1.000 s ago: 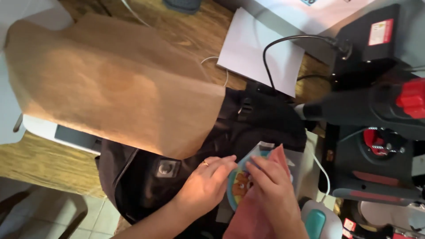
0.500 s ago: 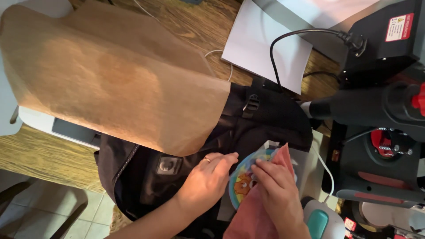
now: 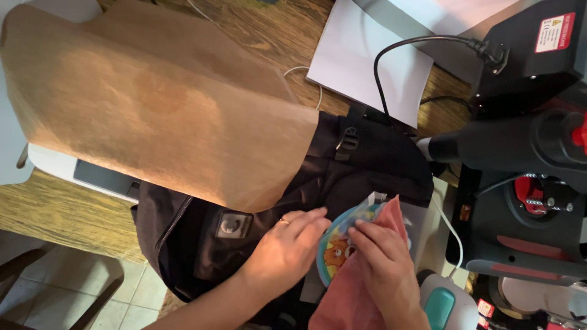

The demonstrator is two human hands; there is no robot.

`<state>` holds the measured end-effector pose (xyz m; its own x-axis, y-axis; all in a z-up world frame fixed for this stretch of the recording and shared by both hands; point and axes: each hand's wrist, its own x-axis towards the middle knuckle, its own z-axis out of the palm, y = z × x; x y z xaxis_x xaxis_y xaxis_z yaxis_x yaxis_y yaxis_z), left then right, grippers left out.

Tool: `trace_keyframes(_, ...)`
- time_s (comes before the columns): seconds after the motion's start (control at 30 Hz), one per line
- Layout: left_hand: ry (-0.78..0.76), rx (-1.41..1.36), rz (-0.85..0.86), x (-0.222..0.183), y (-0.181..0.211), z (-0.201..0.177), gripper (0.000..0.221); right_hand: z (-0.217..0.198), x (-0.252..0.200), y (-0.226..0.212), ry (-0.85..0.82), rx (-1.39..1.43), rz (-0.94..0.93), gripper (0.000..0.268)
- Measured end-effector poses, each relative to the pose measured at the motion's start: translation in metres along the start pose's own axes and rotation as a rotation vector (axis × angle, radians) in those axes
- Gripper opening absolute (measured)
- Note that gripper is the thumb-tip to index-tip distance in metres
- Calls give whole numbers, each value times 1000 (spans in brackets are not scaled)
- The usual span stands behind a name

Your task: Applying a circular heat transfer to a black backpack using a mini heat press and parchment paper

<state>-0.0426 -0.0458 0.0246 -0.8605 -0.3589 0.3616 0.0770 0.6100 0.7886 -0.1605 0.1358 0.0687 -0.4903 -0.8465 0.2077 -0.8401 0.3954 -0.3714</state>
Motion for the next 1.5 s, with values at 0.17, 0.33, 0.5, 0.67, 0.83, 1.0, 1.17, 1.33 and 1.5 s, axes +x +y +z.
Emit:
trace_keyframes(0.17,-21,115,106,-6,5,-15,19,-1,4,-4,10,-5,-18,24)
trace_keyframes(0.33,-2,148,148,-8,5,-17,9,6,-11,1,53,12,-26,26)
trace_keyframes(0.5,14,174,111,-12,0,-13,9,10,-41,-3,88,-367,482,69)
trace_keyframes(0.67,39,186,104,-17,-3,-7,14,10,-4,-34,-23,-78,191,30)
trace_keyframes(0.83,-19,233,96,-25,-6,-3,25,17,0,-17,-93,-23,33,33)
trace_keyframes(1.0,-96,259,114,-29,-15,3,36,20,12,-18,-205,8,23,35)
trace_keyframes(1.17,-62,245,133,-27,-13,1,33,25,-3,-10,-290,-42,97,35)
trace_keyframes(1.33,-87,255,126,-28,-14,1,34,30,-6,-7,-186,-135,74,35)
trace_keyframes(1.5,-106,280,119,-29,-14,1,35,24,8,-19,-220,6,58,32)
